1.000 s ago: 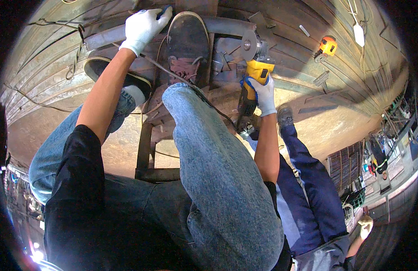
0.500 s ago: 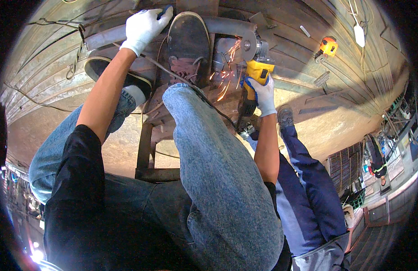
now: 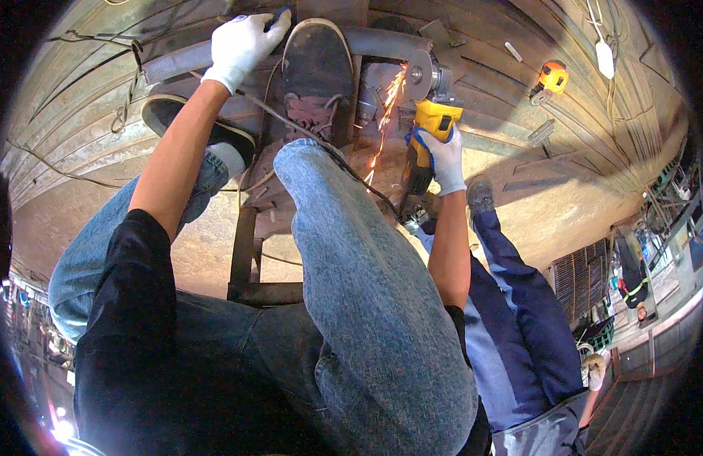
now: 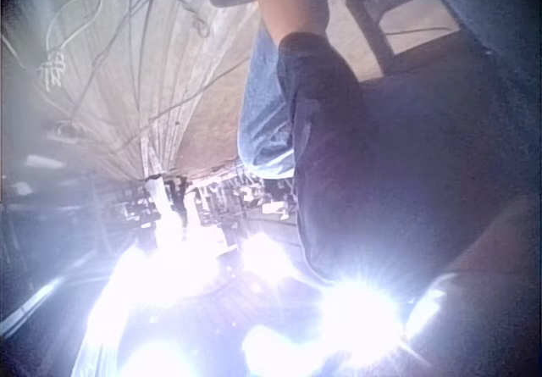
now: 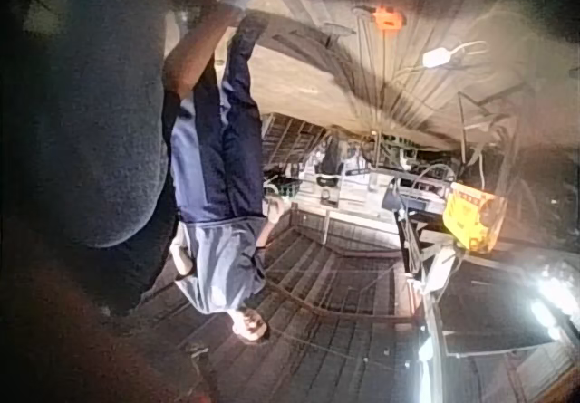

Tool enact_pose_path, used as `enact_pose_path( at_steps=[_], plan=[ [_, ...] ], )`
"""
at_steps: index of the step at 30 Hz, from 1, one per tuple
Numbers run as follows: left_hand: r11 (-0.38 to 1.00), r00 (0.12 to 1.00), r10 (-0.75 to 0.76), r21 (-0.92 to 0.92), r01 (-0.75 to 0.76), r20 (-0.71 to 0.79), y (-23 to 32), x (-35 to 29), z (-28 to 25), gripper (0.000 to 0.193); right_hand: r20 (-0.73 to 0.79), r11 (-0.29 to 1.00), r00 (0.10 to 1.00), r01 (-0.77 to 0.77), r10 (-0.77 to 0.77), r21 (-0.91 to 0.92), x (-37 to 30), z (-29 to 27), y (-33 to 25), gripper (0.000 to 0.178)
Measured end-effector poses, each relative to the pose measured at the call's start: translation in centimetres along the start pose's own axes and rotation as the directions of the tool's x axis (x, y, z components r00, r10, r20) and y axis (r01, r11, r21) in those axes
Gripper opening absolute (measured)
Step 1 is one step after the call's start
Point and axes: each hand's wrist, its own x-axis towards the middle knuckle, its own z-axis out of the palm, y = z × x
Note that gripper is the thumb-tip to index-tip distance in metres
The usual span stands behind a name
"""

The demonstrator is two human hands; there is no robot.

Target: The person uses an angle grinder to cut a metal sheet while seated on the floor. They hold the sheet with one hand and operate the grinder with the other, producing sparks as the cut progresses.

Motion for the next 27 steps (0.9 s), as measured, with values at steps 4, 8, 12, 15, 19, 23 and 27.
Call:
enact_pose_path(
  at_steps=[4,8,12,15,19,23,27],
  plan=[
    [0.995,0.997,0.073,0.061,-0.073,0.006,-0.17,-0.2,0.08,0.023,0.004,1.0,1.0,-0.004,0.004,0.008,0.13,0.06,-0.01,0.036],
    [0.974,0.984,0.177,0.147,-0.17,-0.032,-0.37,-0.29,0.04,0.023,0.021,0.996,0.998,-0.066,0.064,0.064,0.29,-0.21,0.29,0.036],
    [0.967,0.977,0.205,0.163,-0.194,-0.055,-0.48,-0.41,0.04,0.025,0.011,0.999,0.999,-0.034,0.034,0.041,0.47,-0.37,0.38,0.038],
    [0.96,0.977,0.213,0.191,-0.203,-0.029,-0.53,-0.5,0.05,0.024,-0.003,0.999,1.0,-0.031,0.031,0.029,0.5,-0.31,0.19,0.04],
    [0.971,0.98,0.195,0.146,-0.188,-0.035,-0.58,-0.33,0.27,0.024,0.02,0.997,0.999,-0.039,0.038,0.06,0.41,-0.18,-0.04,0.041],
    [0.959,0.973,0.227,0.184,-0.214,-0.05,-0.76,-0.34,0.5,0.024,-0.003,0.998,0.999,-0.035,0.036,0.057,0.48,-0.14,0.09,0.04],
    [0.957,0.972,0.227,0.202,-0.21,-0.066,-0.82,-0.48,0.65,0.022,-0.03,0.998,1.0,-0.008,0.007,-0.058,0.77,-0.23,0.19,0.038]
  ],
)
